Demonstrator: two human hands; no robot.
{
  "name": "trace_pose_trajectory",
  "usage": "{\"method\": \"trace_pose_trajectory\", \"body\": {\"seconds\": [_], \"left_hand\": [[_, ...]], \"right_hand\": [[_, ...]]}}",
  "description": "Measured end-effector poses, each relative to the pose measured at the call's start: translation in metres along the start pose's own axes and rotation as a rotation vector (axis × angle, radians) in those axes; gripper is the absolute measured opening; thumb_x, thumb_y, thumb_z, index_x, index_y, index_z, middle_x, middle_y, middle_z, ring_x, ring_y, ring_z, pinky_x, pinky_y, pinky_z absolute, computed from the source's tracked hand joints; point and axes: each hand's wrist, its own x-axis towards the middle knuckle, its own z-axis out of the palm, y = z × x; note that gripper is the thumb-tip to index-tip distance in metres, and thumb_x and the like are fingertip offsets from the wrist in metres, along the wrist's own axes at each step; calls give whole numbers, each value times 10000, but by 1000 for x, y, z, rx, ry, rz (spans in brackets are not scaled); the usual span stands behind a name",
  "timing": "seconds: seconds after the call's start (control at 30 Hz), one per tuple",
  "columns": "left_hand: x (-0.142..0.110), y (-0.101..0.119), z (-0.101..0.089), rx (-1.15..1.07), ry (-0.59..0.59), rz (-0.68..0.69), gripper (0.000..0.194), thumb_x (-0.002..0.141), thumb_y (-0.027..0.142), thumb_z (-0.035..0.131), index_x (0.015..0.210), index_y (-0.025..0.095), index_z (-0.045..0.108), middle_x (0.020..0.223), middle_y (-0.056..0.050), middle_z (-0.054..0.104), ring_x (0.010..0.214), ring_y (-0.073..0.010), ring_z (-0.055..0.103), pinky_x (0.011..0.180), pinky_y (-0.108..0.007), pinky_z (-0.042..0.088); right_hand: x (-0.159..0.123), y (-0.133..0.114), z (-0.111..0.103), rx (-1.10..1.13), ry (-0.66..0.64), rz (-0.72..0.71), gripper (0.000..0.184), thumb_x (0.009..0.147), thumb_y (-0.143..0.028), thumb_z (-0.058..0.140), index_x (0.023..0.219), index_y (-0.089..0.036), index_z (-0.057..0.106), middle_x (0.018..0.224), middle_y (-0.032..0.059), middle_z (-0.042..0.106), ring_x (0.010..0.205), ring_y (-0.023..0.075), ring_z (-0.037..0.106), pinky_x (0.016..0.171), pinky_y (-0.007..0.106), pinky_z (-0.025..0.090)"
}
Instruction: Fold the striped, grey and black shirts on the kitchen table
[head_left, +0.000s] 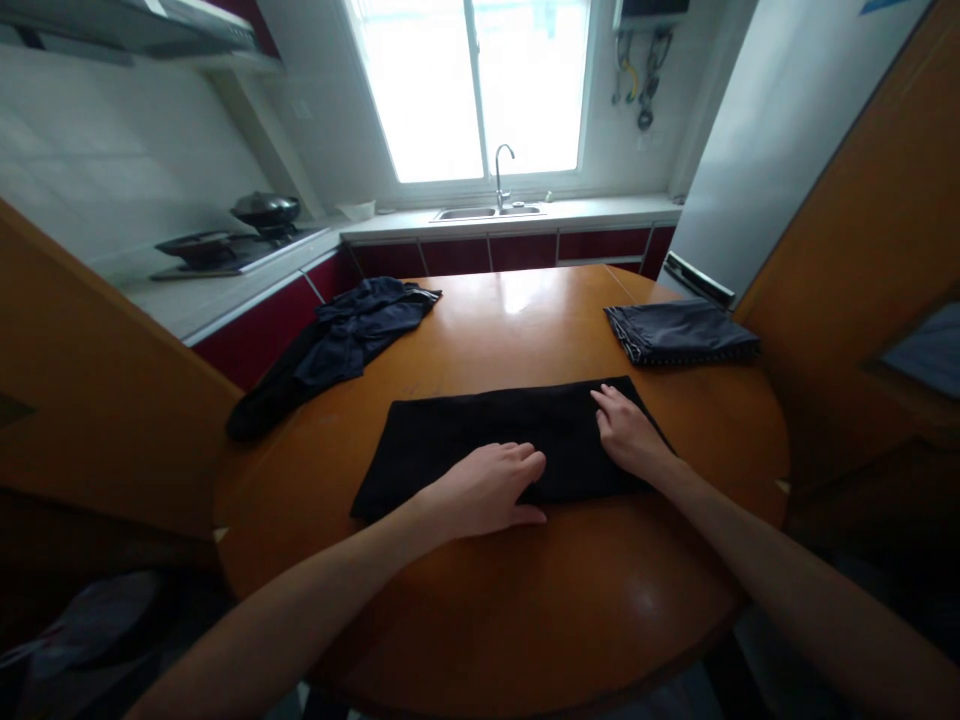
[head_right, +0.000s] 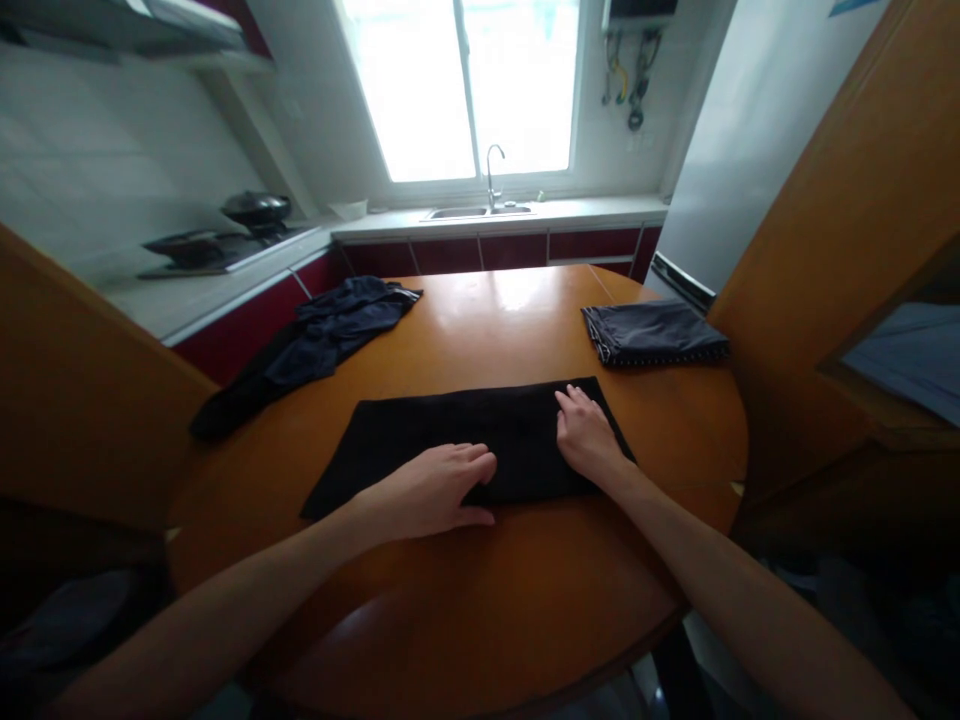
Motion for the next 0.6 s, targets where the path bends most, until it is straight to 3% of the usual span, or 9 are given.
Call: {"method": "trace_pose_trajectory", "body": {"seconds": [0.23, 0.43, 0.6], "left_hand": [[-1, 15, 15, 195, -17, -32, 80, 945, 174, 579, 1023, 170, 595, 983, -77, 620, 888, -224, 638, 768, -317, 502], [2, 26, 22, 311, -28, -62, 238, 847, -17, 538, 990, 158, 614, 945, -84, 612, 815, -233, 607, 661, -333, 494], [5, 29, 15, 344, -3, -73, 211, 870, -7, 522, 962, 163, 607, 938, -87, 615, 816, -238, 607, 647, -333, 485]], "right_hand": [[0, 1, 3, -34, -22, -11, 518, 960, -272, 410, 1425, -82, 539, 1572, 192, 396, 1474, 295, 331, 1187, 478, 300], [-1, 2, 2, -61, -29, -23, 508, 964, -314, 444, 1418, -114, 550, 1576, 184, 393, 1480, 296, 321, 1179, 492, 305], [-2, 1, 2, -92, -57, -17, 517, 974, -334, 464, 1433, -105, 528, 1587, 190, 368, 1491, 299, 291, 1193, 482, 275]]}}
